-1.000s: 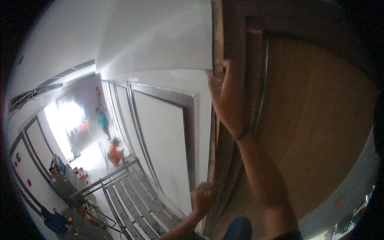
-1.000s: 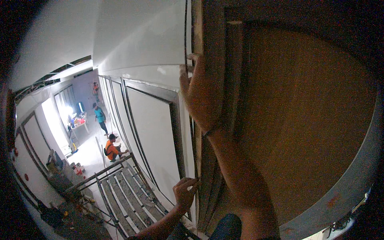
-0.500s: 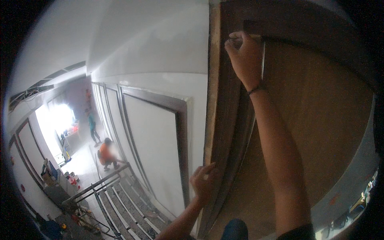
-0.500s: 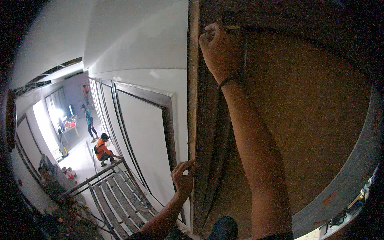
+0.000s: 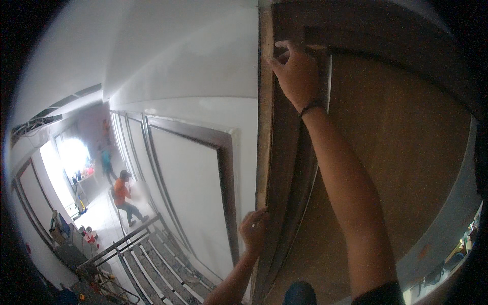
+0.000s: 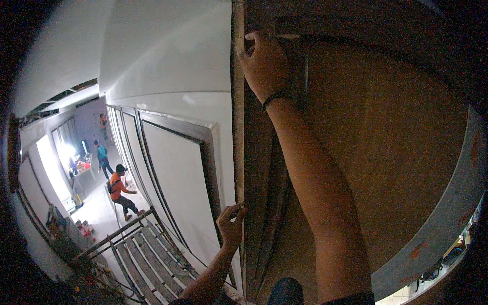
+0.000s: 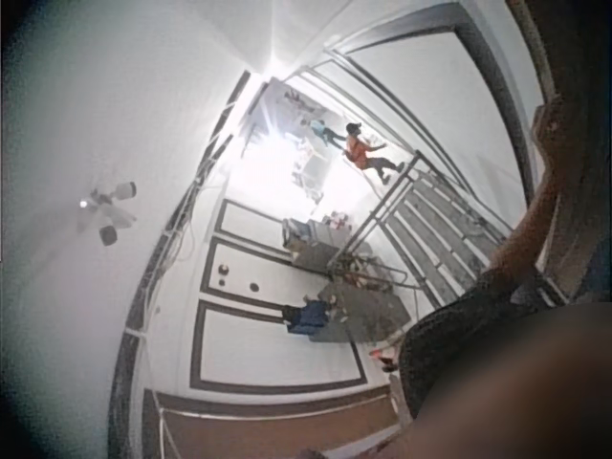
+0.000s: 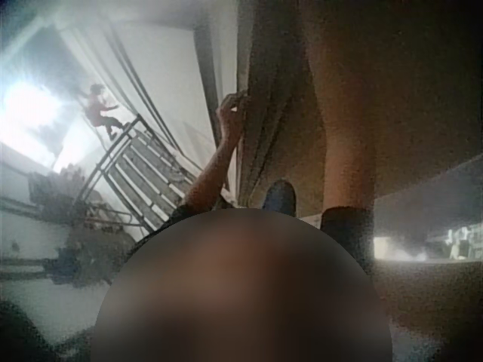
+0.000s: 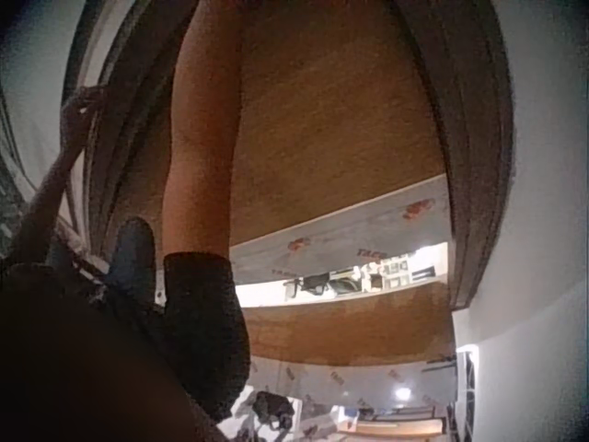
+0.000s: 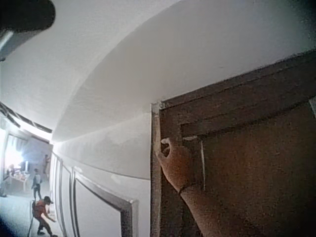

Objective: The person sits on the floor and uses a sanding block to smooth the edges of metal rods. They then climb a ladder and position a long metal rod vertically against a wall frame.

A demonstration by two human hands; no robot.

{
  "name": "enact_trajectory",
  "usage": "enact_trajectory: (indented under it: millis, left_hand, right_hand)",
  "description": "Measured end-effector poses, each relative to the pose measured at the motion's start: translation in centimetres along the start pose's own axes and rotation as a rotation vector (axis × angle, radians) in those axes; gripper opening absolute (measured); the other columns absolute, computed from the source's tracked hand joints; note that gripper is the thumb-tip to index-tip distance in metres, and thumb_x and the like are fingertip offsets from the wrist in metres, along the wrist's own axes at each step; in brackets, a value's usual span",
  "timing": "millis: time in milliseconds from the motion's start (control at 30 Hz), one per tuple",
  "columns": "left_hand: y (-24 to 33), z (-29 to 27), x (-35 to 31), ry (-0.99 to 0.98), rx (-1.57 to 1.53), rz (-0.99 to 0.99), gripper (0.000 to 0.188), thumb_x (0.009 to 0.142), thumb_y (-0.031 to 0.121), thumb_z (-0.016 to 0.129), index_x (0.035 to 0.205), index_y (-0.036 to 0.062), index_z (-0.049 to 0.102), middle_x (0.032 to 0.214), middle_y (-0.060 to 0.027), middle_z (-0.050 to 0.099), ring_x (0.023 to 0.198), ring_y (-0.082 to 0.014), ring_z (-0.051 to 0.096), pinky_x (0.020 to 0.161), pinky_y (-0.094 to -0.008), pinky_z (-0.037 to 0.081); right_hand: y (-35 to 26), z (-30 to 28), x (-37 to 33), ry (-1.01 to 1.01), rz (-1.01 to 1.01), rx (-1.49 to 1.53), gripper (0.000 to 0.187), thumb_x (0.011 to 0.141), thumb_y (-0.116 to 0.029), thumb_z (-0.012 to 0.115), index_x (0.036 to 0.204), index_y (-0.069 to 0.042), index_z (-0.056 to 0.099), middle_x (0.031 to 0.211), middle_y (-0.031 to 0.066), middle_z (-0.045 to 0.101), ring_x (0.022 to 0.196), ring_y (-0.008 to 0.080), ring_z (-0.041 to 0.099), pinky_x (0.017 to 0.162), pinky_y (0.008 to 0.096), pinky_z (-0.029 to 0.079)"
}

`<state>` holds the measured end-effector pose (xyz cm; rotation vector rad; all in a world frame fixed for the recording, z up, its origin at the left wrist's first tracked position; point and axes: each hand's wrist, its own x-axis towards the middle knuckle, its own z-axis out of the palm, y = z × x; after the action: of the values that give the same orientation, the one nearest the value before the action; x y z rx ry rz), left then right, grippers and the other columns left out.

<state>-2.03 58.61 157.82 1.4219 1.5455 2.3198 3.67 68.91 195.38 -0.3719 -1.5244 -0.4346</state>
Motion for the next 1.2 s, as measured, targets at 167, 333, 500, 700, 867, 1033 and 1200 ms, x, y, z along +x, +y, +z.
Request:
enact_trajectory:
  millis: [167, 333, 500, 700, 867, 1033, 1200]
  left_hand:
    - [-0.2, 0.7, 0.2, -0.016, 0.039, -0.015, 0.022, 0.082, 0.004, 0.070, 0.104, 0.0050, 0.072, 0.096, -0.0118, 0.071, 0.086, -0.0206, 0.069, 0.077, -0.0328, 0.053]
    - [0.1, 1.1, 0.7, 0.023, 0.067, -0.019, 0.026, 0.082, 0.005, 0.070, 0.108, 0.0089, 0.072, 0.093, -0.0118, 0.070, 0.085, -0.0206, 0.068, 0.076, -0.0327, 0.052]
    - [-0.6, 1.0, 1.1, 0.017, 0.105, 0.036, 0.031, 0.083, 0.005, 0.070, 0.113, 0.0120, 0.071, 0.089, -0.0113, 0.068, 0.082, -0.0199, 0.067, 0.074, -0.0328, 0.052]
    - [-0.4, 1.5, 1.3, 0.024, 0.104, 0.076, 0.030, 0.082, 0.005, 0.071, 0.112, 0.0104, 0.071, 0.088, -0.0123, 0.068, 0.081, -0.0196, 0.067, 0.071, -0.0321, 0.051]
    - [-1.4, 1.7, 1.6, 0.032, 0.134, 0.100, 0.026, 0.081, 0.005, 0.071, 0.108, 0.0084, 0.072, 0.087, -0.0118, 0.069, 0.079, -0.0188, 0.067, 0.070, -0.0321, 0.052]
    - [-1.1, 2.1, 1.7, 0.054, 0.113, 0.126, 0.027, 0.081, 0.004, 0.072, 0.108, 0.0103, 0.072, 0.084, -0.0105, 0.068, 0.074, -0.0179, 0.066, 0.067, -0.0318, 0.051]
    - [-0.6, 2.1, 1.8, 0.049, 0.138, 0.113, 0.026, 0.081, 0.006, 0.072, 0.107, 0.0125, 0.073, 0.080, -0.0108, 0.067, 0.070, -0.0192, 0.065, 0.064, -0.0334, 0.051]
  right_hand:
    - [0.5, 0.0, 0.3, 0.018, -0.019, -0.055, 0.036, 0.085, -0.025, 0.070, 0.115, -0.008, 0.062, 0.083, 0.0078, 0.070, 0.073, 0.0205, 0.068, 0.065, 0.0344, 0.056]
    - [0.8, 0.2, 0.6, 0.009, -0.035, -0.085, 0.037, 0.085, -0.024, 0.070, 0.117, -0.007, 0.063, 0.082, 0.0080, 0.069, 0.073, 0.0210, 0.067, 0.070, 0.0360, 0.056]
    - [0.8, 0.3, 0.7, 0.028, -0.082, -0.139, 0.035, 0.085, -0.022, 0.070, 0.115, -0.006, 0.064, 0.081, 0.0087, 0.069, 0.074, 0.0216, 0.067, 0.072, 0.0369, 0.055]
    - [0.9, 0.2, 1.2, -0.003, -0.100, -0.148, 0.032, 0.085, -0.021, 0.069, 0.113, -0.005, 0.066, 0.082, 0.0107, 0.069, 0.074, 0.0225, 0.067, 0.071, 0.0358, 0.056]
    - [1.0, 0.7, 1.5, 0.018, -0.130, -0.194, 0.034, 0.086, -0.021, 0.069, 0.114, -0.003, 0.065, 0.083, 0.0120, 0.069, 0.074, 0.0239, 0.068, 0.069, 0.0363, 0.056]
    - [0.7, 0.8, 2.9, 0.032, -0.132, -0.196, 0.037, 0.087, -0.022, 0.067, 0.118, -0.002, 0.062, 0.085, 0.0148, 0.069, 0.077, 0.0261, 0.068, 0.072, 0.0384, 0.056]
    - [2.6, 1.8, 6.7, 0.027, -0.184, -0.128, 0.036, 0.087, -0.021, 0.065, 0.119, -0.003, 0.062, 0.089, 0.0186, 0.069, 0.081, 0.0298, 0.068, 0.076, 0.0415, 0.056]
